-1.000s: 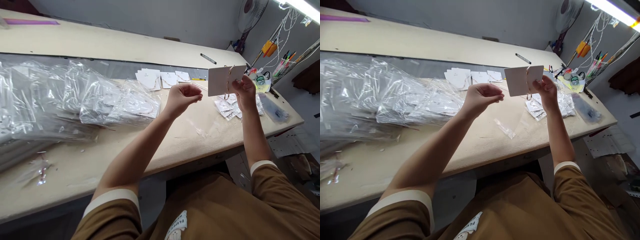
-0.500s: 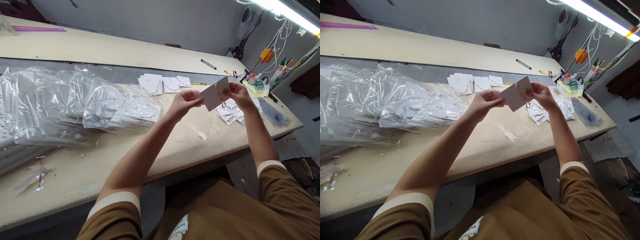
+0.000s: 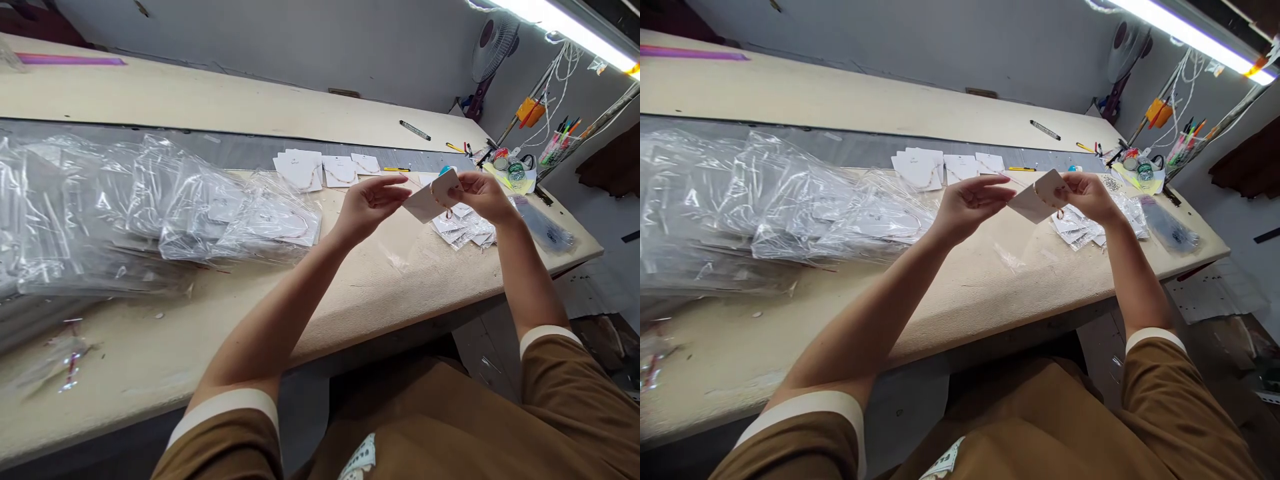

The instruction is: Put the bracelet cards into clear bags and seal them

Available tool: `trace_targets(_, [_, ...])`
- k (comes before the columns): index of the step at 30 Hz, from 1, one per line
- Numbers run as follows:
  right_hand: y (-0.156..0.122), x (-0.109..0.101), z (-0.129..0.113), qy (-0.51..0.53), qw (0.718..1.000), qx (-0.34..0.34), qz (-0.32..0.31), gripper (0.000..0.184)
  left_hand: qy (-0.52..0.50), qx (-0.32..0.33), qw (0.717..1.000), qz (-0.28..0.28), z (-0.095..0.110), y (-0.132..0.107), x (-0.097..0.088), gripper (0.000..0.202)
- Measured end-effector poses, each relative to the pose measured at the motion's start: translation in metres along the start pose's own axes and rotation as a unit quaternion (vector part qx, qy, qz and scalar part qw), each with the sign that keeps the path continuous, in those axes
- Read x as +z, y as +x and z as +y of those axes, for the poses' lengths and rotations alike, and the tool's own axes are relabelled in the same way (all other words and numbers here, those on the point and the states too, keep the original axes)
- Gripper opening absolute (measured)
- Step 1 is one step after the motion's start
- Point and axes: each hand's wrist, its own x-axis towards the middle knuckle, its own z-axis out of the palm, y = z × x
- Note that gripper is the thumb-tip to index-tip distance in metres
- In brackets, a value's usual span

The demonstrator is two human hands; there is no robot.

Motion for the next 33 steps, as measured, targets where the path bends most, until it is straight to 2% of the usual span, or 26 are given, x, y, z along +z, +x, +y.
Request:
trace_targets(3, [-0.002,-0.002,0.001,0.006,1.000,0.023,-0.011,0.040,0.030,0.022,0.999,0.011,0.001,-0.003,0.005,0.043])
trace_targets(6, [-0.001,-0.003,0.006,0.002,1.000,0.017,-0.004,0.038,0.039,0.005,0.999,-0.001,0.003,-0.004,0.005,0.049])
trace_targets(9, [-0.001,-0.002,0.010,-0.041,0.997,-0.052,0.033,0.030,-0.009,-0.041,0.998,-0.036,0.006,0.000,-0.001,0.057])
trace_targets(11, [-0.004,0.000,0.006,-0.109,0.986,-0.119,0.048,0.022,-0.056,-0.077,0.993,-0.063,0.007,0.005,-0.008,0.066])
trace_targets(14, [-0.010,0.006,-0.006,-0.233,0.948,-0.217,0.015,0.017,-0.078,-0.117,0.983,-0.120,0.007,0.009,-0.016,0.087])
trace_targets(16, [-0.014,0.012,-0.014,-0.294,0.913,-0.281,-0.017,0.019,-0.049,-0.111,0.980,-0.156,0.007,0.008,-0.016,0.085])
trace_targets(19, [-0.017,0.019,-0.020,-0.367,0.861,-0.351,-0.025,0.019,0.067,-0.051,0.981,-0.172,0.010,0.002,-0.010,0.080])
trace_targets(22, [-0.019,0.023,-0.022,-0.414,0.832,-0.369,-0.005,0.018,0.180,0.043,0.973,-0.138,0.013,-0.002,-0.001,0.065])
trace_targets(24, [-0.021,0.022,-0.022,-0.407,0.835,-0.369,0.005,0.020,0.199,0.079,0.969,-0.121,0.014,-0.004,0.002,0.052])
trace_targets(27, [-0.024,0.019,-0.022,-0.361,0.869,-0.338,0.022,0.021,0.158,0.085,0.974,-0.138,0.015,-0.003,0.002,0.045])
trace_targets(30, [-0.029,0.015,-0.020,-0.308,0.920,-0.236,0.057,0.020,0.085,0.046,0.987,-0.125,0.012,-0.003,0.003,0.044])
trace_targets(33, [-0.034,0.012,-0.015,-0.197,0.971,-0.117,0.073,0.023,0.015,0.008,0.998,-0.060,0.003,-0.003,0.007,0.049])
